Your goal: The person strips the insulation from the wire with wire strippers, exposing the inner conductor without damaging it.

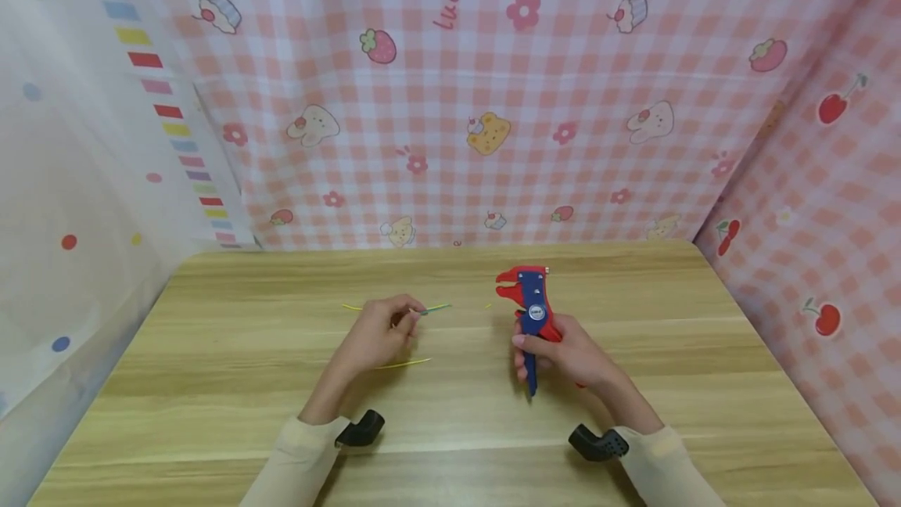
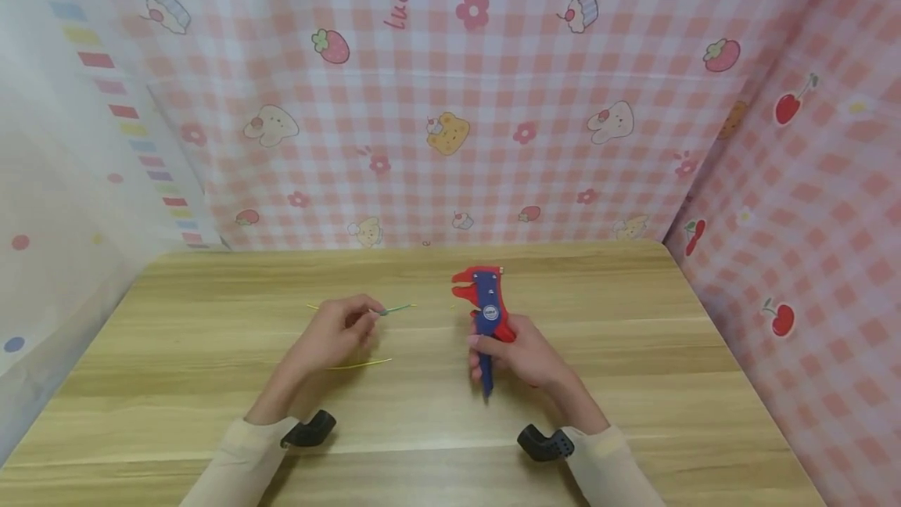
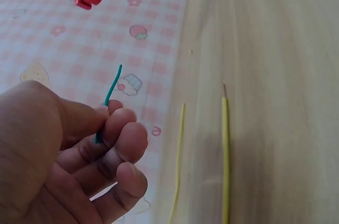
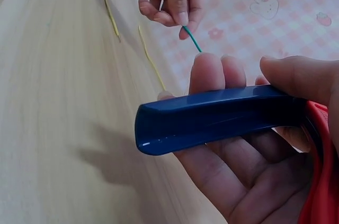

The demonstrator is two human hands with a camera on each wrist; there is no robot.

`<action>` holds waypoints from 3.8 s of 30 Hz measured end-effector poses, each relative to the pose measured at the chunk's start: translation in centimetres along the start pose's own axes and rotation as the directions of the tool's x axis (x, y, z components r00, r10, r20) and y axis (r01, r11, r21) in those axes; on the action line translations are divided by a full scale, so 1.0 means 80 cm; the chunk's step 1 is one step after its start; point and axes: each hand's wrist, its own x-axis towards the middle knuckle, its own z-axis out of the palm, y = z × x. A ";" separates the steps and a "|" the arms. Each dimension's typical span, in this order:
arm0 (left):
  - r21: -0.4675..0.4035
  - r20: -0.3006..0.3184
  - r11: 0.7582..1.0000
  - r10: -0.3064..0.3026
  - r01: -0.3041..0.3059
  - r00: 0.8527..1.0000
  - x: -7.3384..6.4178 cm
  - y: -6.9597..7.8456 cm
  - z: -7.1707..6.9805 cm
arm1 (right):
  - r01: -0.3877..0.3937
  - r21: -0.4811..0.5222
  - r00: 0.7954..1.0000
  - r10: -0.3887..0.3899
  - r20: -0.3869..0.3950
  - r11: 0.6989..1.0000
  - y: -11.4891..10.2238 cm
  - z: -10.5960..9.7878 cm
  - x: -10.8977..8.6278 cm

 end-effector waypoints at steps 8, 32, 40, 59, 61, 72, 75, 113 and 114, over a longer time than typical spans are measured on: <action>0.033 -0.021 0.999 0.038 -0.037 0.999 0.000 0.013 0.002 | 0.015 -0.006 1.000 -0.015 0.027 1.000 -0.007 0.005 -0.001; 0.022 -0.071 0.991 0.134 -0.132 0.988 -0.004 0.046 -0.007 | 0.094 0.048 0.985 -0.100 0.140 0.994 -0.025 0.026 -0.007; -0.013 -0.103 0.992 0.126 -0.128 0.987 -0.008 0.052 -0.013 | 0.119 0.095 0.972 -0.136 0.193 0.988 -0.030 0.030 -0.008; -0.053 -0.146 0.975 0.206 -0.216 0.968 -0.011 0.071 -0.021 | 0.119 0.278 0.932 -0.203 0.300 0.953 -0.037 0.041 -0.014; -0.053 -0.145 0.974 0.212 -0.221 0.967 -0.011 0.073 -0.021 | 0.124 0.264 0.933 -0.203 0.298 0.957 -0.037 0.042 -0.014; -0.050 -0.155 0.965 0.248 -0.259 0.956 -0.012 0.078 -0.021 | 0.141 0.210 0.936 -0.200 0.290 0.967 -0.038 0.042 -0.014; -0.057 -0.154 0.963 0.252 -0.263 0.955 -0.013 0.080 -0.020 | 0.145 0.191 0.931 -0.199 0.305 0.971 -0.038 0.042 -0.014; -0.035 -0.139 0.956 0.285 -0.292 0.948 -0.014 0.087 -0.020 | 0.138 0.260 0.905 -0.228 0.359 0.956 -0.028 0.050 -0.010; -0.035 -0.139 0.955 0.286 -0.294 0.948 -0.014 0.087 -0.020 | 0.137 0.256 0.907 -0.226 0.356 0.957 -0.029 0.050 -0.010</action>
